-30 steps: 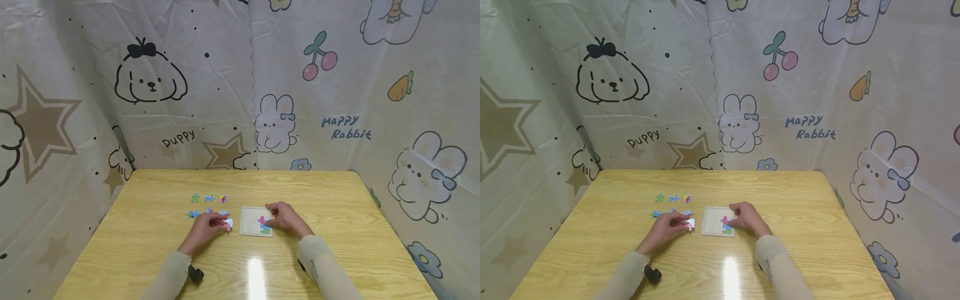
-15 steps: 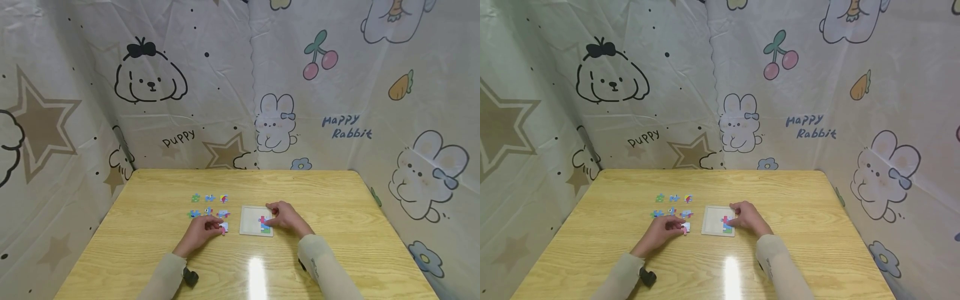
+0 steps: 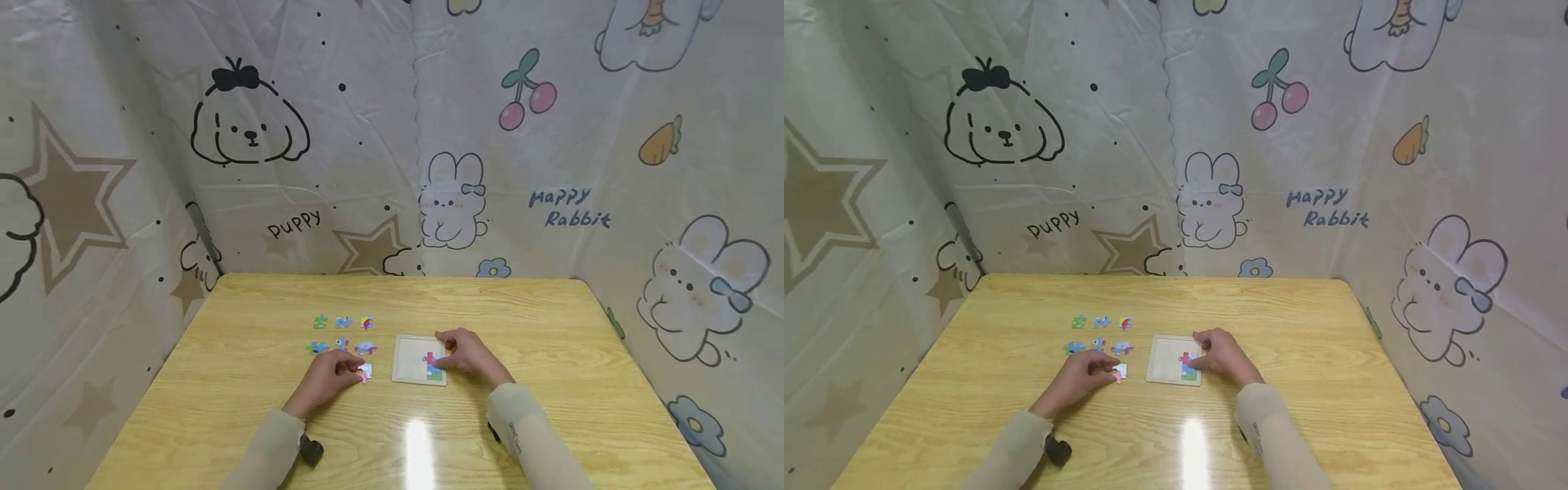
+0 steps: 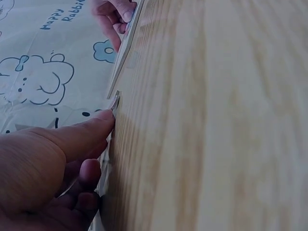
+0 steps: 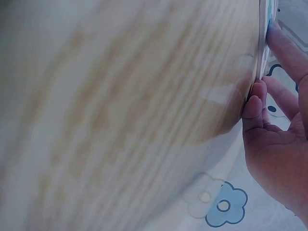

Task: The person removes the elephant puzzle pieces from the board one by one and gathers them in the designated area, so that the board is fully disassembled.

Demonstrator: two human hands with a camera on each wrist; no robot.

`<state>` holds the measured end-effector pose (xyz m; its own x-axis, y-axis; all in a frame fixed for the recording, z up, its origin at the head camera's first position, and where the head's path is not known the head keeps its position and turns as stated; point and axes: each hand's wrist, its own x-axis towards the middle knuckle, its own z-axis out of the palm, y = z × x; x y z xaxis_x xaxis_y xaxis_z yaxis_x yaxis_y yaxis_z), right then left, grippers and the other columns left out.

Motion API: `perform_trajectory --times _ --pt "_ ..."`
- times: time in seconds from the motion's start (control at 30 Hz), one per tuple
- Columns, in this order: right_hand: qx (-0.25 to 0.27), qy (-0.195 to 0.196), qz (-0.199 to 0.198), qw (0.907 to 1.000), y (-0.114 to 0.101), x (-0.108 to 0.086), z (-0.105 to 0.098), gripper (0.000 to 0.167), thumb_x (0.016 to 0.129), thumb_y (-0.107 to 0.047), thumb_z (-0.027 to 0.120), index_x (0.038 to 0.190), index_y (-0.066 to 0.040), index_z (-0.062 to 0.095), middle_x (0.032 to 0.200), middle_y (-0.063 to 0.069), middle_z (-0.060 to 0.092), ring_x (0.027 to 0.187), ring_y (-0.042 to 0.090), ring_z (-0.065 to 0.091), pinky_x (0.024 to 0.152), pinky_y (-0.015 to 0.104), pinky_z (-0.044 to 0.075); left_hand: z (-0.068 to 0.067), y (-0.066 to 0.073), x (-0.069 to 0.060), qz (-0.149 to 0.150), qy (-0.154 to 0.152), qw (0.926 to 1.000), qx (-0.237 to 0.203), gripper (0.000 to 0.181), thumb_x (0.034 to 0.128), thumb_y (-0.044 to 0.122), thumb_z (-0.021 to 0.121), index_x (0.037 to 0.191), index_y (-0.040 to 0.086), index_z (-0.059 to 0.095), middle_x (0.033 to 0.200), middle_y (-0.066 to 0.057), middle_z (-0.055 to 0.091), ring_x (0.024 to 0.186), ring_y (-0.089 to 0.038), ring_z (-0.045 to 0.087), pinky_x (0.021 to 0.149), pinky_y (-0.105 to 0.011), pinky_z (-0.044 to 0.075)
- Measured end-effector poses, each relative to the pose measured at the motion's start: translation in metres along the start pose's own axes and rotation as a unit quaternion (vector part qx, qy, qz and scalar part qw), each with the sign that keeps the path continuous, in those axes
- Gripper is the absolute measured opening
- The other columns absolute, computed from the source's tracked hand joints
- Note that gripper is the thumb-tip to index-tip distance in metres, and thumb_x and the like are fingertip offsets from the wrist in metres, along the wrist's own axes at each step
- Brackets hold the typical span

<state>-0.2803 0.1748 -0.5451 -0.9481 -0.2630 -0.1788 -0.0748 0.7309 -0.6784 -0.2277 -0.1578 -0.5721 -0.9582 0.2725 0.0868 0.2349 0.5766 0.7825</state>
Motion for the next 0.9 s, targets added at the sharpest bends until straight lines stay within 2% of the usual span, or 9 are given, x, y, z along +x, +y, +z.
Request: perform_trajectory --times 0.57,0.9 --pt "0.003 0.0 -0.005 1.0 0.0033 0.0025 0.001 0.068 0.081 -0.017 0.09 0.142 -0.004 0.062 0.09 0.005 0.053 0.085 0.018 0.047 0.073 0.031 0.039 -0.0026 0.0042 -0.0006 0.0 -0.008 0.9993 0.037 0.024 0.0887 0.018 0.083 0.112 0.013 0.081 0.089 0.007 0.068 0.072 -0.007 0.052 0.067 -0.022 0.046" --pt "-0.001 0.002 0.004 1.0 0.0024 0.0022 0.0016 0.068 0.081 -0.016 0.09 0.142 -0.006 0.063 0.091 0.005 0.053 0.088 0.019 0.048 0.074 0.032 0.04 -0.0028 0.0038 -0.0012 -0.003 -0.011 0.9993 0.037 0.026 0.0886 0.015 0.083 0.114 0.012 0.08 0.091 0.005 0.07 0.075 -0.008 0.052 0.068 -0.023 0.046"
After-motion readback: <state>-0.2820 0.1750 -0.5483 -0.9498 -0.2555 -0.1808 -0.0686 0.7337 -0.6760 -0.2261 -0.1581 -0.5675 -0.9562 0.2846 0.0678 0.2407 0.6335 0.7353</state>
